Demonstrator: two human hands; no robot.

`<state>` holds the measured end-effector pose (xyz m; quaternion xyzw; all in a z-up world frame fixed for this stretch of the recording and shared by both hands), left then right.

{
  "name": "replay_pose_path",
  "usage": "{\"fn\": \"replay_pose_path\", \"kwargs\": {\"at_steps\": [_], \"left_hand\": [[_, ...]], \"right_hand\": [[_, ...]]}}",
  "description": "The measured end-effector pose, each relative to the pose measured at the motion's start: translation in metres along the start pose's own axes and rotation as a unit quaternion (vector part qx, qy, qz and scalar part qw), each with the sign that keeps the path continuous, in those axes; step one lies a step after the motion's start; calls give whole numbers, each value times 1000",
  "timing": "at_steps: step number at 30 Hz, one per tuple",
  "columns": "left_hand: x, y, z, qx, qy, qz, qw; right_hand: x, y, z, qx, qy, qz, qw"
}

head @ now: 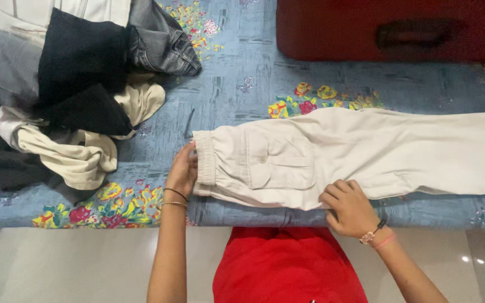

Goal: The person folds a black shirt and white pants, then places them into an open red suitcase on a bed.

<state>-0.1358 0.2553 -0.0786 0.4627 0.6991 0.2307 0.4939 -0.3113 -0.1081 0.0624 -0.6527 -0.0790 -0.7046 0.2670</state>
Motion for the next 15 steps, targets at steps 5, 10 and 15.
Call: {"fn": "replay_pose_path", "kwargs": {"at_steps": [5, 10, 15], "left_hand": [[-22, 18, 35, -88, 70, 230, 967], [-53, 40, 16, -211, 24, 188, 959], [-37, 73, 7, -329, 48, 303, 893]], "right_hand": [[-9, 15, 14, -44, -55, 25, 997], [-25, 23, 26, -78, -74, 6, 994], [-23, 25, 33, -56, -33, 59, 996]]}}
Point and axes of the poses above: each hand's wrist, its own z-axis towards the middle knuckle, its own x-axis out of the back of the hand, y = z × x, the point moved 7 cm from there along z, towards the middle knuckle
